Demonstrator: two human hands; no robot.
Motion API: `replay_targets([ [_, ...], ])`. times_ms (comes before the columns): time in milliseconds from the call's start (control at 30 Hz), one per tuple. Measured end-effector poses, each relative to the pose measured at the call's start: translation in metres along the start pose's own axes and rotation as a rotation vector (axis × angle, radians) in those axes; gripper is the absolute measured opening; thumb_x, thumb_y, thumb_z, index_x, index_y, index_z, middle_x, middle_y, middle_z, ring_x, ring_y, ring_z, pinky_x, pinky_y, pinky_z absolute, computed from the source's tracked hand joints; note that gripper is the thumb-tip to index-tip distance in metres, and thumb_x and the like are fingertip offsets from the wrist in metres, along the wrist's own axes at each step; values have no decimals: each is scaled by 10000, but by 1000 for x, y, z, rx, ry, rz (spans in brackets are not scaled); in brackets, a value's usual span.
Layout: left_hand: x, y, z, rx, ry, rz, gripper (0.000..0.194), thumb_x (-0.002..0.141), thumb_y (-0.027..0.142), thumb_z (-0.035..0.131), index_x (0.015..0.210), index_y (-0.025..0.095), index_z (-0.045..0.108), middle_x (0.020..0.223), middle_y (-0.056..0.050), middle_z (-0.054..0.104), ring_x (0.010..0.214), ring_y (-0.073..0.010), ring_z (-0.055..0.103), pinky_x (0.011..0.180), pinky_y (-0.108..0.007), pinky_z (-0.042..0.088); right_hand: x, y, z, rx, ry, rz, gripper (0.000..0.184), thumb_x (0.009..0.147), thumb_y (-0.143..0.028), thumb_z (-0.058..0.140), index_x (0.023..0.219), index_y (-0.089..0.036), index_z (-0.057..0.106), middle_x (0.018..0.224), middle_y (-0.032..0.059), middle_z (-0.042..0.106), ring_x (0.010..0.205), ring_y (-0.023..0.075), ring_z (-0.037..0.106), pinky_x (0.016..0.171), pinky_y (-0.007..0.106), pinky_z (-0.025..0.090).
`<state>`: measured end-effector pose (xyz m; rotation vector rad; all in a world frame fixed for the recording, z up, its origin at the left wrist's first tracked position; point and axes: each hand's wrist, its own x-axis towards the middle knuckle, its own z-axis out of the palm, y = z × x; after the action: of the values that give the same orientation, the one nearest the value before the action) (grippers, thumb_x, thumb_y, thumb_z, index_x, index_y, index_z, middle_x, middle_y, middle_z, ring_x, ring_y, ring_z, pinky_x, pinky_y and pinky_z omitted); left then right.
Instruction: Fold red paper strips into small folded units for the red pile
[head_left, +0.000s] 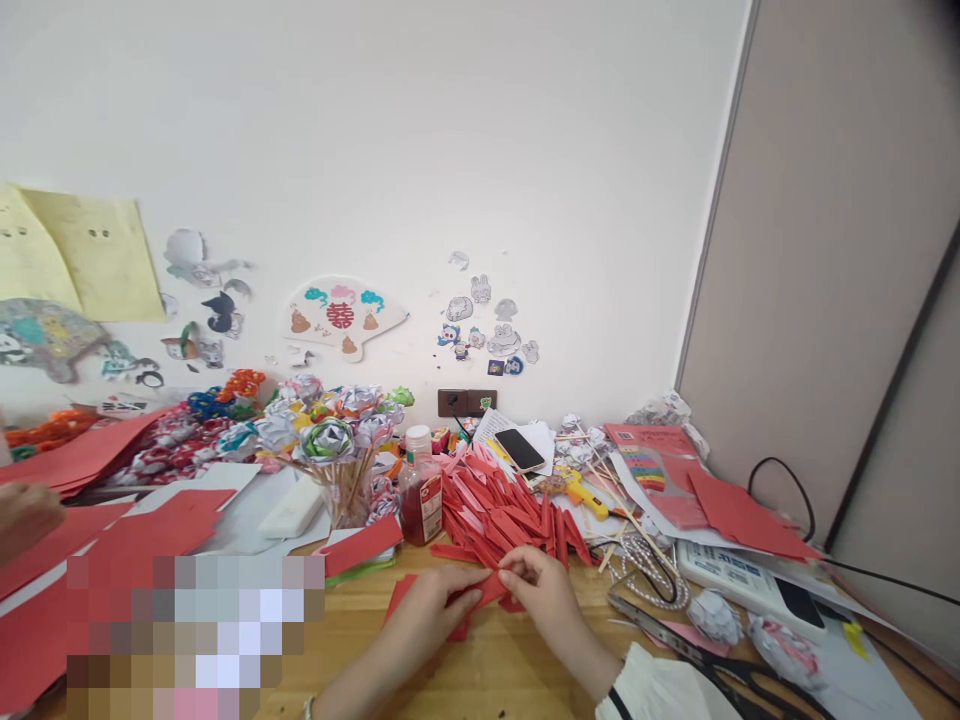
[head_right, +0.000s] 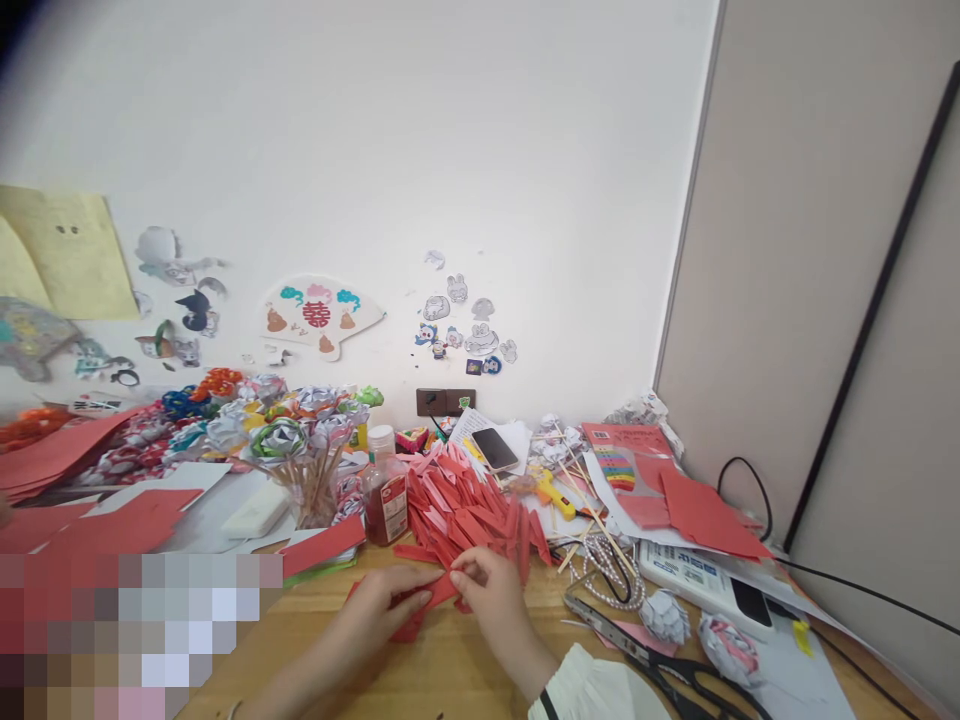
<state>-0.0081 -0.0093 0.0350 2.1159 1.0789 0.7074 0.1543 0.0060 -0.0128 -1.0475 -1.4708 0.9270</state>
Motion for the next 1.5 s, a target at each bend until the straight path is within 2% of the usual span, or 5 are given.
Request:
replay_targets([
  [333, 4, -15, 5, -13, 58, 23, 299, 710, 180, 460, 961, 226, 616, 912, -11, 667, 816, -167, 570, 742, -226, 393, 0, 2, 1, 13, -57, -14, 195, 668, -350, 560, 731, -168, 596, 619, 13, 589, 537, 142, 545, 484, 233, 436],
  [800, 5, -18, 5, 30, 92, -32, 251, 701, 200, 443, 856, 183, 640, 791, -13, 666, 709, -150, 555, 644, -202, 391, 1, 7, 2, -15, -59, -17, 136, 655, -242, 559, 760, -158, 580, 653, 15, 581, 571, 140, 539, 496, 226, 434],
  [1067, 10, -32, 1, -93, 222, -108, 295, 645, 352, 546, 831, 139, 628, 819, -58, 664, 735, -187, 574, 665, -252, 418, 3, -3, -4, -44, 109, -24, 167, 645, -297, 579, 736, -157, 590, 656, 33, 578, 627, 172, 548, 556, 260, 435],
  [1233, 16, -37, -1, -388, 249, -255, 475, 506, 496, 617, 776, 109, 560, 542, 23, 566, 400, -97, 476, 435, -230, 389, 6, -2, -6, -5, 144, -25, 186, 641, -298, 579, 758, -155, 569, 679, 37, 583, 634, 178, 555, 550, 264, 434],
  [1500, 14, -28, -2, -419, 294, -179, 386, 490, 496, 639, 574, 156, 476, 406, 82, 473, 359, -72, 438, 407, -195, 341, 3, 1, -1, 2, 10, -4, 139, 634, -250, 575, 745, -167, 576, 717, 20, 597, 646, 169, 555, 562, 259, 442],
])
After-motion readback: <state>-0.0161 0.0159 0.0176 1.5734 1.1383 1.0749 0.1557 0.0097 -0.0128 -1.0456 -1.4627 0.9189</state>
